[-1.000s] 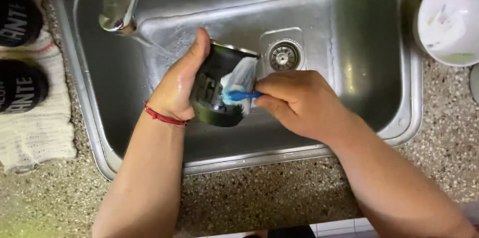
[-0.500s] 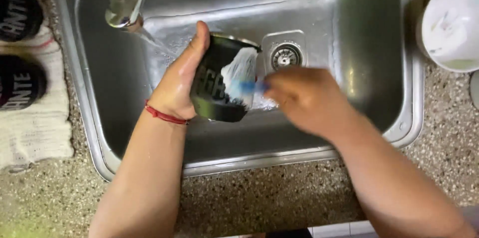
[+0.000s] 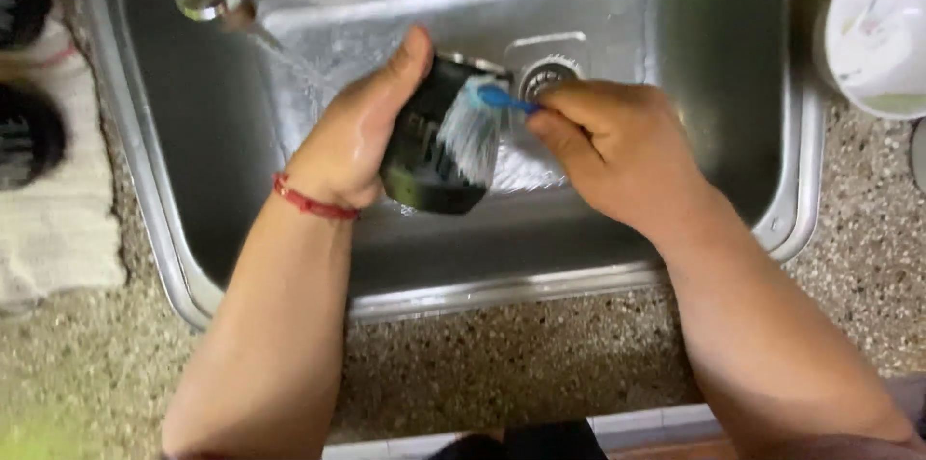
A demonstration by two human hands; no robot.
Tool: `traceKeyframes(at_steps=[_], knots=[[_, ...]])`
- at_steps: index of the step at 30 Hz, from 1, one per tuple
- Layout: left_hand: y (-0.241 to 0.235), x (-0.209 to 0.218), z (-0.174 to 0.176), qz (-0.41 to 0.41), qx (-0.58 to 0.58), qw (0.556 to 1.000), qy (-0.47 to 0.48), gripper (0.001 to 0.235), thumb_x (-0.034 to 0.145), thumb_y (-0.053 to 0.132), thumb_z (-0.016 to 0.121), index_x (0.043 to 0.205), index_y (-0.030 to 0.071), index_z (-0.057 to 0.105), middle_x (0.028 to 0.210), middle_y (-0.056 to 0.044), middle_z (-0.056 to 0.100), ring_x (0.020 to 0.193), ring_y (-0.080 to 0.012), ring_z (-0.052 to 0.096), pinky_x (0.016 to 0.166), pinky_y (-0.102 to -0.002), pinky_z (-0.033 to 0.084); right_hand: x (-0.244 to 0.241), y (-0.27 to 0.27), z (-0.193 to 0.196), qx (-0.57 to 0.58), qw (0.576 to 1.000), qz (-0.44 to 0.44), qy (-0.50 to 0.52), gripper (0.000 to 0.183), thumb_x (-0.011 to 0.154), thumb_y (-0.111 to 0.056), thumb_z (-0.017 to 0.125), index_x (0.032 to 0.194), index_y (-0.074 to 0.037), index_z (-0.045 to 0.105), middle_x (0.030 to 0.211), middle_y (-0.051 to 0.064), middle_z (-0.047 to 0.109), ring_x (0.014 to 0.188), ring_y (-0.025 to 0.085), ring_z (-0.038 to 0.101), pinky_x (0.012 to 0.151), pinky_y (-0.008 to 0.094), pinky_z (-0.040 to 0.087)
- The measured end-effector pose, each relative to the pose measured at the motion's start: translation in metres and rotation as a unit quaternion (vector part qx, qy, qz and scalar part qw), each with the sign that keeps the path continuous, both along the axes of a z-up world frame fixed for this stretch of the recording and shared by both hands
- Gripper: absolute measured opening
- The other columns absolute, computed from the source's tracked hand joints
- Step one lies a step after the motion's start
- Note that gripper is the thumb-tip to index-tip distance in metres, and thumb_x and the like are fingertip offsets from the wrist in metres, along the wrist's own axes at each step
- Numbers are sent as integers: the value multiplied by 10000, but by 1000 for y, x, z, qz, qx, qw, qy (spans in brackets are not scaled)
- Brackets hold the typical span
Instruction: The person scrubs the inside and outside of a black mug with a toothbrush under running water in a kitchen sink. They rinse the mug, place it on a towel, and then repeat the process with a second mug.
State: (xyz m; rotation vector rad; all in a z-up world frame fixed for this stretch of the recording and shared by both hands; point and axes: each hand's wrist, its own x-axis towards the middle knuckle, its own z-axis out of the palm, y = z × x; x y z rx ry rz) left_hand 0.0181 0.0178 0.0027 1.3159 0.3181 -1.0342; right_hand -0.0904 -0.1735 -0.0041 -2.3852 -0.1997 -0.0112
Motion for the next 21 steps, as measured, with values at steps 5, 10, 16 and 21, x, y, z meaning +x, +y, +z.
traceKeyframes(at_steps=[5,10,16,21], knots=[[4,4,-1,18,8,999,-46,604,678,596,585,934,55,659,917,-98,715,834,-219,704,744,-359,588,2,4,-1,-20,999,32,32,248,1037,-175,563,804,-100,603,644,-25,622,551,106,640,459,165,615],[7,1,4,-14,23,998,-57,690,577,642,569,927,53,648,947,-125,730,886,-228,718,798,-360,609,-3,10,-9,21,999,36,-28,254,1035,-259,559,868,-87,644,673,20,634,559,160,620,461,284,487],[10,-2,-4,-31,35,993,-106,498,759,594,550,816,107,637,841,-39,690,749,-123,620,661,-284,519,-4,9,-7,-15,998,51,-35,312,1051,-253,505,790,-95,573,615,18,526,532,192,524,476,336,396],[7,-6,-2,-19,29,997,-68,639,670,613,557,938,49,691,950,-97,741,840,-177,697,736,-310,568,-4,3,-10,-12,999,21,-28,266,1047,-145,583,791,-76,598,615,17,573,505,151,553,455,287,465]])
